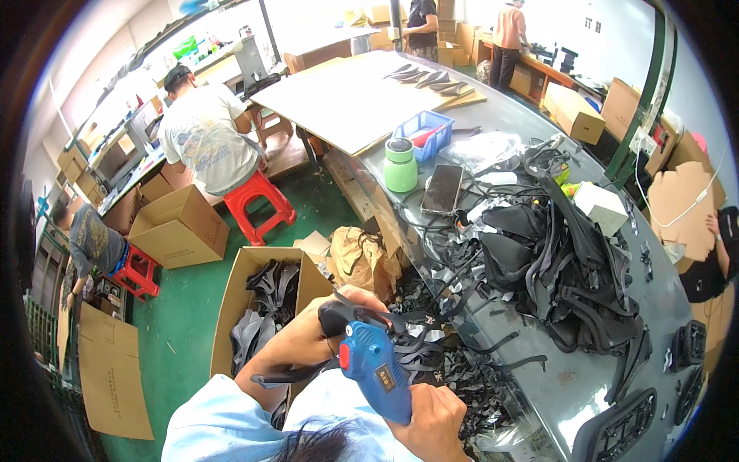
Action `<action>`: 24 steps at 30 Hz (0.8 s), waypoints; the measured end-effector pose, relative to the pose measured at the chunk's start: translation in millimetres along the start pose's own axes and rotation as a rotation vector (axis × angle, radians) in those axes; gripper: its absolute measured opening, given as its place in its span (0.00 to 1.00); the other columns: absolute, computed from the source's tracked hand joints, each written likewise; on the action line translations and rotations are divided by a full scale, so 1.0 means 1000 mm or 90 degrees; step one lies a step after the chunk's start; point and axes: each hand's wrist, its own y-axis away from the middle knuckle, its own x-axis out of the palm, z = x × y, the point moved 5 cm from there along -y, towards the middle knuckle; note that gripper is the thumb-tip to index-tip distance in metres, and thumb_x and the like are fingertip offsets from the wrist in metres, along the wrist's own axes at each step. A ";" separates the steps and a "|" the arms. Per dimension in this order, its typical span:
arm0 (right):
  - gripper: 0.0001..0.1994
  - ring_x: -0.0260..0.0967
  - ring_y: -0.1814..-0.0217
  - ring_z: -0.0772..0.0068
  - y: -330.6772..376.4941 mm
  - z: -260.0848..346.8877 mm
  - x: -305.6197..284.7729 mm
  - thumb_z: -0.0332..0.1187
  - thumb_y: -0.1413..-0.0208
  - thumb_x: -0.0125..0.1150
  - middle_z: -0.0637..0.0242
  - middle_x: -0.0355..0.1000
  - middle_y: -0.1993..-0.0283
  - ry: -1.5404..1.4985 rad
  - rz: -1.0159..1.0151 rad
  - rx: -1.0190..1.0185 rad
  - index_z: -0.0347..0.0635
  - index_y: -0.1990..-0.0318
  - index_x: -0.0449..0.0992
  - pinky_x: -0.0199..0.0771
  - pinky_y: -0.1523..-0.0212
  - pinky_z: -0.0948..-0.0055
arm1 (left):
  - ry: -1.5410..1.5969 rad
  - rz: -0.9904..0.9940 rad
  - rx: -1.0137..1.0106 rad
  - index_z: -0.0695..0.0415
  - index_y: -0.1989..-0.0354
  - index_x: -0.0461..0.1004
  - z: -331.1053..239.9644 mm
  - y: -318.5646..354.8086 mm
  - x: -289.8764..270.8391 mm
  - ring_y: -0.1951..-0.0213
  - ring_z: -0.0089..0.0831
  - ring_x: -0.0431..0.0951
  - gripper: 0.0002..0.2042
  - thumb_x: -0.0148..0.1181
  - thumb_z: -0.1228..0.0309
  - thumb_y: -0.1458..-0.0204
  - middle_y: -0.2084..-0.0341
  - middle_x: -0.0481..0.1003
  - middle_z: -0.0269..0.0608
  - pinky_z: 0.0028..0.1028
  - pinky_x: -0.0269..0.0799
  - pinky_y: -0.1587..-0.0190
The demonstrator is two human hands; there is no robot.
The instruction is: The person uses a blue hot glue gun to apply adhesive to the edges of black plastic components. They pick up individual parts from a cardboard box, apply glue, and place them onto a pile on the table. The task is performed repeatedly in a workshop setting.
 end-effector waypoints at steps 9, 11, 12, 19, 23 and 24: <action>0.19 0.69 0.81 0.63 -0.016 -0.024 -0.007 0.33 0.68 0.72 0.60 0.69 0.80 -0.169 -0.075 0.125 0.38 0.71 0.66 0.69 0.76 0.68 | 0.112 0.304 0.002 0.59 0.45 0.55 0.021 -0.001 0.039 0.57 0.28 0.69 0.28 0.58 0.74 0.56 0.59 0.69 0.40 0.28 0.64 0.53; 0.18 0.71 0.77 0.68 -0.024 -0.031 -0.004 0.31 0.66 0.72 0.60 0.70 0.76 -0.304 -0.047 0.218 0.37 0.69 0.67 0.70 0.72 0.72 | 0.137 0.404 -0.021 0.62 0.43 0.53 0.030 0.000 0.060 0.49 0.31 0.64 0.30 0.59 0.72 0.55 0.51 0.63 0.43 0.29 0.58 0.46; 0.18 0.71 0.75 0.71 -0.029 -0.034 -0.003 0.31 0.65 0.71 0.61 0.71 0.75 -0.356 -0.026 0.246 0.37 0.68 0.68 0.71 0.71 0.74 | 0.165 0.413 -0.076 0.62 0.42 0.52 0.032 0.002 0.066 0.49 0.32 0.64 0.31 0.59 0.69 0.53 0.52 0.64 0.43 0.30 0.58 0.45; 0.15 0.68 0.71 0.82 -0.019 -0.061 -0.019 0.27 0.60 0.67 0.70 0.71 0.71 -0.519 -0.143 0.397 0.36 0.64 0.70 0.71 0.67 0.79 | 0.630 0.243 -0.183 0.64 0.39 0.51 0.086 0.030 0.098 0.51 0.34 0.70 0.34 0.56 0.56 0.48 0.51 0.66 0.48 0.29 0.67 0.50; 0.15 0.68 0.73 0.82 -0.021 -0.057 -0.011 0.27 0.59 0.67 0.70 0.71 0.73 -0.487 -0.235 0.384 0.36 0.64 0.68 0.70 0.70 0.80 | 0.485 -0.025 0.024 0.60 0.39 0.51 0.044 0.022 0.102 0.48 0.33 0.66 0.33 0.54 0.55 0.48 0.49 0.65 0.45 0.34 0.61 0.46; 0.16 0.68 0.74 0.82 -0.021 -0.055 -0.008 0.27 0.59 0.68 0.70 0.71 0.73 -0.474 -0.237 0.382 0.36 0.64 0.68 0.70 0.71 0.80 | 0.670 -0.118 0.003 0.59 0.39 0.52 0.043 0.020 0.107 0.47 0.34 0.65 0.32 0.54 0.57 0.48 0.49 0.64 0.46 0.36 0.60 0.44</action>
